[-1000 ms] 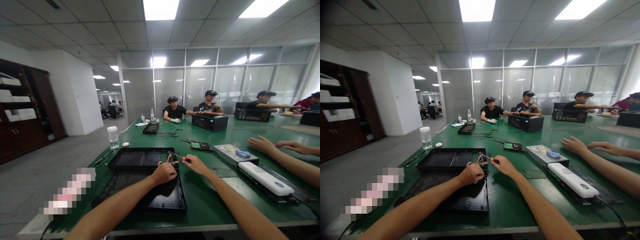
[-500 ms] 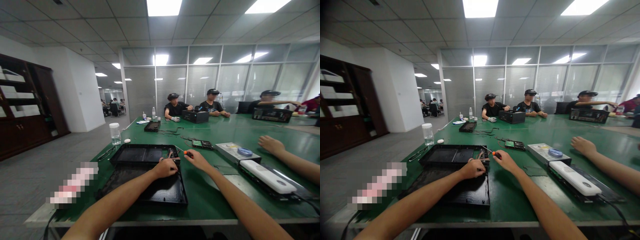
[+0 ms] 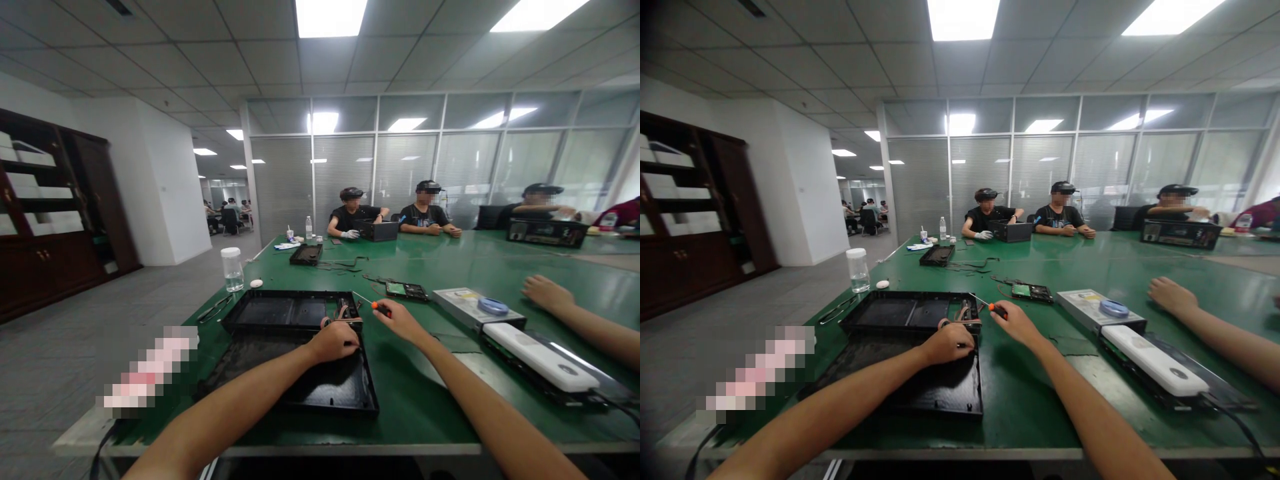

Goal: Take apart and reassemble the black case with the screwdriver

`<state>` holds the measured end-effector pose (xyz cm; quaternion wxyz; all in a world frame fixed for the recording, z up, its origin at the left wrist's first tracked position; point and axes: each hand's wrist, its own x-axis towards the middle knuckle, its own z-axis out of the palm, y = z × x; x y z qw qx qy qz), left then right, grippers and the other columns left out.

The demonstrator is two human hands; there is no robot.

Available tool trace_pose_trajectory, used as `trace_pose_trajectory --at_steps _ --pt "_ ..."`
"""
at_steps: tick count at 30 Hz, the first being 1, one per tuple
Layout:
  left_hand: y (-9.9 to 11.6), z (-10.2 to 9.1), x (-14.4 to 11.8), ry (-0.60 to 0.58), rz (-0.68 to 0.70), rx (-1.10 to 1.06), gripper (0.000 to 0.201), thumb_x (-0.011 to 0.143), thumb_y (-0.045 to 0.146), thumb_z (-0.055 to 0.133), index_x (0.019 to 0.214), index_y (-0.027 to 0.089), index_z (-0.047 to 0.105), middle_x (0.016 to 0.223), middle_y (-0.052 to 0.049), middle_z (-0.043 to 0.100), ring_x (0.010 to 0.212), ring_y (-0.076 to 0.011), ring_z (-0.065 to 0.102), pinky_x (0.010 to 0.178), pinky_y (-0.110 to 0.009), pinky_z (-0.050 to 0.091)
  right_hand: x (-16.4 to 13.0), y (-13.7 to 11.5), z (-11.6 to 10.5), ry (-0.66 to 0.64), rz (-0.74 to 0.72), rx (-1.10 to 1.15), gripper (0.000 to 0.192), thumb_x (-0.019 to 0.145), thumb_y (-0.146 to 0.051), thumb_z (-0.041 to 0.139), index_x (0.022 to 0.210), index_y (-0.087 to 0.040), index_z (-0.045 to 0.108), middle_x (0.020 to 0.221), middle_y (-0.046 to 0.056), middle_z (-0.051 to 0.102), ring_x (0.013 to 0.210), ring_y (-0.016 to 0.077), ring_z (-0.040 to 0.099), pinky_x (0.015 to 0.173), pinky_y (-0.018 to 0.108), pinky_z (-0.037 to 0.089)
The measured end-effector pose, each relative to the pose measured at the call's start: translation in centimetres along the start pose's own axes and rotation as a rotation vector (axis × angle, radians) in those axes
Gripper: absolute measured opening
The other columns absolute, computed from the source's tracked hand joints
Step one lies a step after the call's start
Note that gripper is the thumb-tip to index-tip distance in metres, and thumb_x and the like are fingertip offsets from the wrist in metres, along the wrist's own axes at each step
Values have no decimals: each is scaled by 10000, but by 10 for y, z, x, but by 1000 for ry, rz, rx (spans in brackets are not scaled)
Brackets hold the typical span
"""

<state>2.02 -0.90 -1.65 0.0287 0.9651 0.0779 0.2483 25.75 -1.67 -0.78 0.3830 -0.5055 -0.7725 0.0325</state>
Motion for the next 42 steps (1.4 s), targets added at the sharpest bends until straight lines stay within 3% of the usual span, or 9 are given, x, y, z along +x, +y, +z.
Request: trace_pose_trajectory --at_steps 8,12,16,20,22,25,28,35,42 --pt "-1 0 2 22 -45 -12 124 766 138 511 768 133 636 836 -39 652 820 -129 581 828 -223 413 -1 3 -4 -22 -18 -27 239 785 -381 473 831 -172 579 810 52 592 738 177 534 693 304 411" --pt "-2 -1 1 -6 -39 -23 122 766 141 520 774 137 642 830 -35 654 815 -131 583 825 -223 418 -2 4 -5 -12 19 58 199 752 -332 508 877 -179 522 848 41 572 769 169 525 717 302 409" --pt "-3 -3 0 -13 -29 -24 123 766 152 530 776 139 651 838 -31 656 827 -129 583 839 -224 416 -3 7 -9 -10 110 211 248 682 -241 530 900 -192 420 772 -18 488 630 112 475 593 248 410" --pt "-3 -5 -2 -35 21 -29 130 768 154 533 765 148 662 852 -33 662 842 -132 583 841 -230 420 0 1 -20 -73 145 449 266 731 -324 509 946 -195 420 654 -53 443 483 79 426 450 207 369" --pt "-2 -6 -2 -39 39 -27 140 775 152 526 763 147 664 861 -40 663 847 -138 584 834 -236 425 3 -4 -27 -6 182 537 295 773 -419 465 948 -181 455 585 -53 445 423 76 394 387 198 326" --pt "-1 -6 -2 -38 49 -25 150 783 153 517 762 147 666 868 -44 664 847 -138 585 830 -238 423 5 -8 -34 253 249 591 338 774 -512 442 822 -181 488 516 -54 418 379 71 341 333 188 257" --pt "-2 -6 -2 -49 69 -22 152 790 158 516 770 156 666 876 -31 666 840 -129 584 832 -227 409 2 -11 -34 373 267 576 332 742 -523 492 727 -192 474 513 -58 383 401 78 350 352 192 274" --pt "1 -7 -1 -60 -32 51 133 804 211 537 864 179 651 844 -11 661 819 -120 577 781 -204 405 -5 -22 -25 215 69 369 335 794 -482 415 638 -191 466 552 -22 428 518 122 415 501 238 363" --pt "6 -2 2 51 -156 97 134 817 235 534 843 178 652 823 -20 648 790 -125 580 778 -230 401 -5 -19 -32 292 48 282 300 795 -446 425 658 -189 493 571 -11 456 541 133 433 542 249 369"
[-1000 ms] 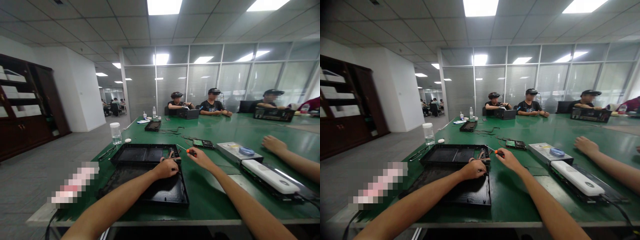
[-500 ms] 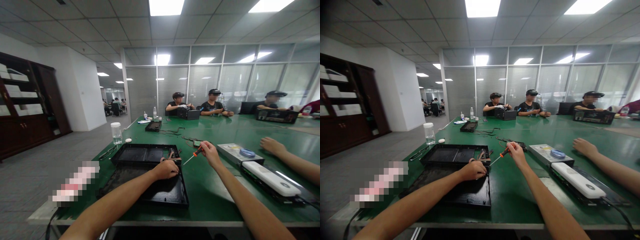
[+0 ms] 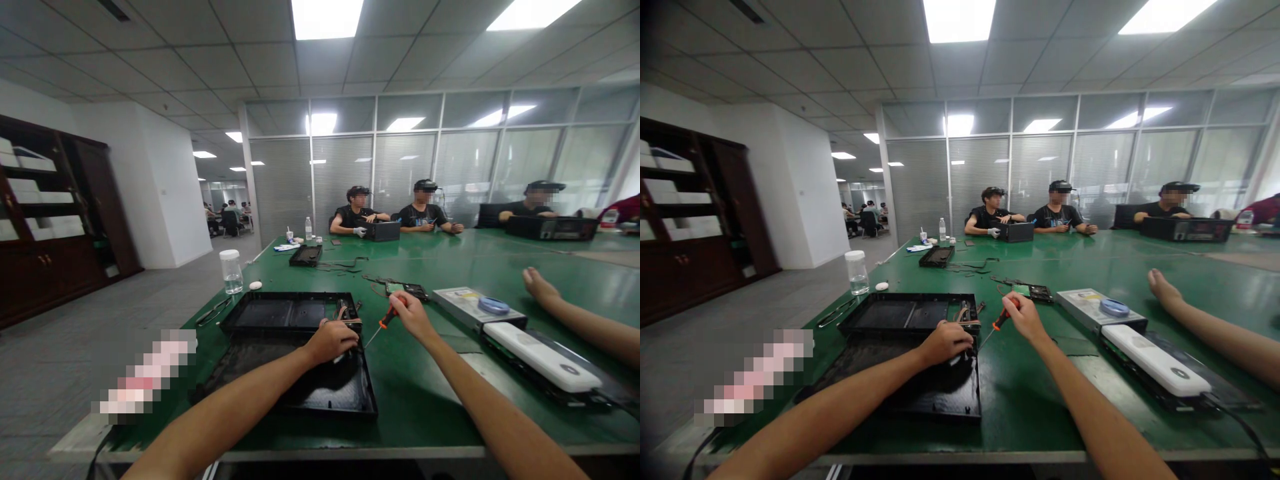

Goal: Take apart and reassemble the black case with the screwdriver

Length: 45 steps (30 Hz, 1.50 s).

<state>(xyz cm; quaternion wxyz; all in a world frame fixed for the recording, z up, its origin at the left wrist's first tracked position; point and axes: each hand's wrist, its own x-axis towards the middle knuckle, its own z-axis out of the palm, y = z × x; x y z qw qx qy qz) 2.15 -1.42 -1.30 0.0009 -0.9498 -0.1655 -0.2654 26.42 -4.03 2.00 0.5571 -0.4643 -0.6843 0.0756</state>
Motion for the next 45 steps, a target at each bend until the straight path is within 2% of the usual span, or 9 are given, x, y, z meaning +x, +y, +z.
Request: trace_pose_trajectory --at_steps 5,13,17,21,25,30,45 --pt "-3 5 4 -48 51 -64 127 806 206 538 845 178 656 847 -10 654 814 -125 573 808 -227 405 0 1 0 -15 -14 -40 310 797 -448 423 644 -186 489 568 -14 444 536 128 422 538 245 354" --pt "-6 2 1 -63 78 -69 131 799 214 543 830 175 664 802 -15 656 775 -126 571 776 -214 408 0 0 -1 -7 -25 -37 294 796 -432 432 647 -186 493 571 -7 454 541 133 426 540 251 359" --pt "-3 -1 2 -84 31 -130 126 780 199 559 874 170 637 841 -17 648 812 -125 573 787 -214 401 0 1 -2 34 -25 -33 288 796 -433 432 664 -185 493 583 -7 459 549 134 430 552 251 362" --pt "0 -3 4 -102 -67 -199 211 739 196 606 949 178 602 841 -6 637 821 -130 567 795 -229 390 0 0 -1 53 -9 -32 305 805 -451 407 682 -184 489 571 -15 447 542 133 426 540 245 362" --pt "1 -2 4 -97 -126 -222 259 709 206 639 960 173 584 840 -6 630 818 -137 554 775 -232 384 -2 -3 4 21 -41 -81 292 814 -432 403 706 -180 504 585 -19 457 550 129 439 550 241 357" --pt "0 -1 2 -89 -113 -236 232 717 206 632 941 172 579 827 -4 629 814 -136 550 774 -233 378 -4 -8 5 -69 -91 -161 278 812 -412 407 703 -182 518 586 -18 481 540 127 445 547 241 350" --pt "-2 -1 1 -93 -66 -196 194 741 208 610 930 164 599 847 -17 633 825 -136 565 783 -233 392 -5 -10 4 -86 -141 -214 257 824 -390 397 714 -186 507 613 -8 511 559 130 470 556 240 365"
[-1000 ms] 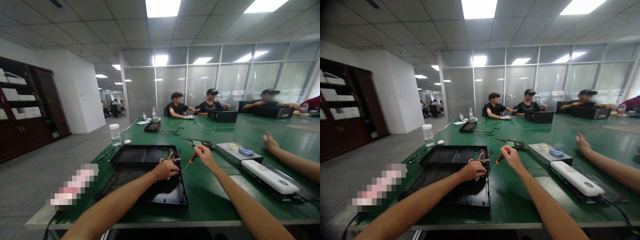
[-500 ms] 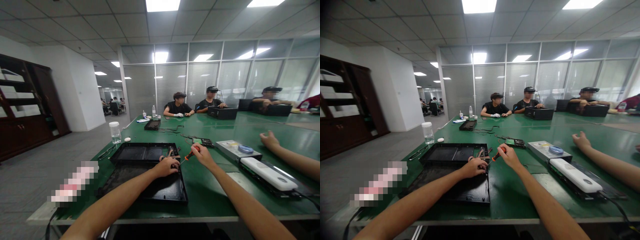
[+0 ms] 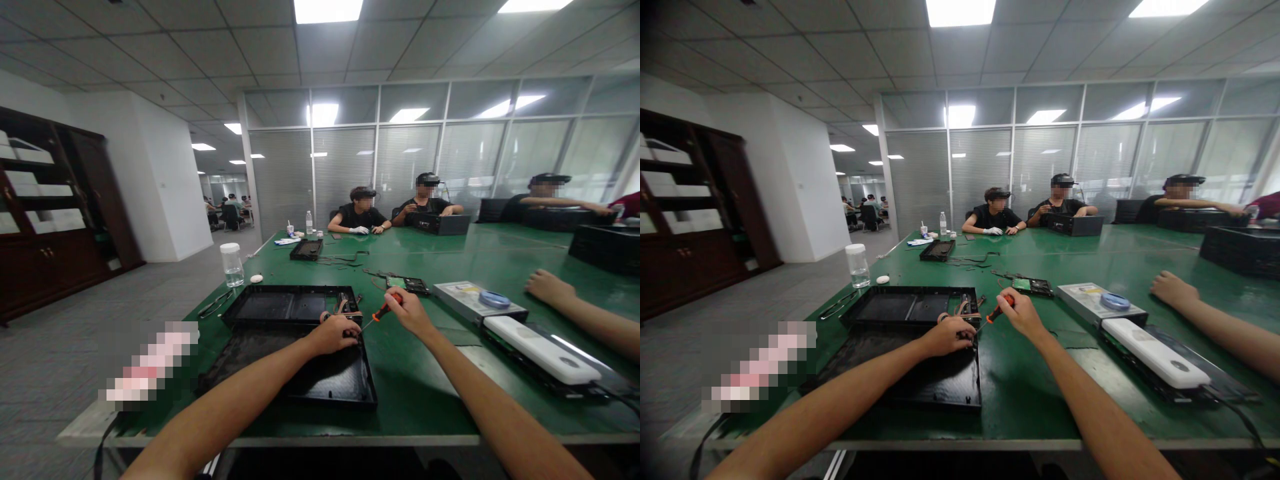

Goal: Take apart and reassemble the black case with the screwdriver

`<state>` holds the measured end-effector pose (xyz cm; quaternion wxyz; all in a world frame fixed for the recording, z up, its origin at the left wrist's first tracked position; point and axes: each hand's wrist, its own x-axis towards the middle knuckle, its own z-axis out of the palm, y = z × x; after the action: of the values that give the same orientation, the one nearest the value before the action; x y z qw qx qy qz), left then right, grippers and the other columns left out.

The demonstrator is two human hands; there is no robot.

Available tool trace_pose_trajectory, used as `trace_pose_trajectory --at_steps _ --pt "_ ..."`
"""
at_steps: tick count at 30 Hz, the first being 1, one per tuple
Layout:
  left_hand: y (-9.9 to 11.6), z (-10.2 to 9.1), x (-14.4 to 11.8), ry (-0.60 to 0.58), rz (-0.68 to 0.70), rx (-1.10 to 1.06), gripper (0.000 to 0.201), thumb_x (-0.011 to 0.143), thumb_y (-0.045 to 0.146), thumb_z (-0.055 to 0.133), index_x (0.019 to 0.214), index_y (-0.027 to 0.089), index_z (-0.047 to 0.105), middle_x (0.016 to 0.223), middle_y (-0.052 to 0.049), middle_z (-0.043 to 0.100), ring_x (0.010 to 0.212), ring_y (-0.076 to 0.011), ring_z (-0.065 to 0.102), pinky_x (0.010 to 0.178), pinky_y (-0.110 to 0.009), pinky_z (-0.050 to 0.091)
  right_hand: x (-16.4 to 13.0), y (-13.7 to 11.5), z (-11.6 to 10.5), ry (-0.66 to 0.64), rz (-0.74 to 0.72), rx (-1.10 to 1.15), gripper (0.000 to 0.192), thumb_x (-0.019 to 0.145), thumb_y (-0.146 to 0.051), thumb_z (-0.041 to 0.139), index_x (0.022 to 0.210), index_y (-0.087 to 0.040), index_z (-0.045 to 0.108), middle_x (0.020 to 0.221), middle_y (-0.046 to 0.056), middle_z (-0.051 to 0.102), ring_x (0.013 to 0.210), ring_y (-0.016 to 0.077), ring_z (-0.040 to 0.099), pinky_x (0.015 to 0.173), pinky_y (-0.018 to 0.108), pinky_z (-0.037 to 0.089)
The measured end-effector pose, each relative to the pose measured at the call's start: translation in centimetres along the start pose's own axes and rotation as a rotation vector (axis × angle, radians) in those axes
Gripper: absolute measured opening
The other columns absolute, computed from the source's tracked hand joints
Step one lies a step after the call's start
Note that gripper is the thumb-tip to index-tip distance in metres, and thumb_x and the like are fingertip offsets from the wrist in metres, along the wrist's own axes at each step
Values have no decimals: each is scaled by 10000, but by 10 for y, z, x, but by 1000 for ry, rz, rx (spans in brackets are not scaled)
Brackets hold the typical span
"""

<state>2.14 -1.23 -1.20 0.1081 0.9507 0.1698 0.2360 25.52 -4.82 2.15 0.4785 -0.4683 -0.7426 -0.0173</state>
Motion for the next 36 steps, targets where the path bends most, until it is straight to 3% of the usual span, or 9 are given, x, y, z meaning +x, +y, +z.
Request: trace_pose_trajectory --at_steps 14,36 --pt "-7 2 -4 -8 19 15 153 756 255 609 882 184 659 850 -18 658 837 -145 585 809 -233 391 -2 -27 -4 -80 -179 -206 246 827 -368 423 713 -182 537 576 -5 537 511 116 487 535 224 345" --pt "-10 5 -4 -19 15 32 178 768 258 596 922 193 657 899 -31 659 898 -161 576 854 -266 379 -1 -38 -9 -123 -265 -301 269 824 -383 431 713 -188 578 565 15 555 519 129 487 539 237 313"
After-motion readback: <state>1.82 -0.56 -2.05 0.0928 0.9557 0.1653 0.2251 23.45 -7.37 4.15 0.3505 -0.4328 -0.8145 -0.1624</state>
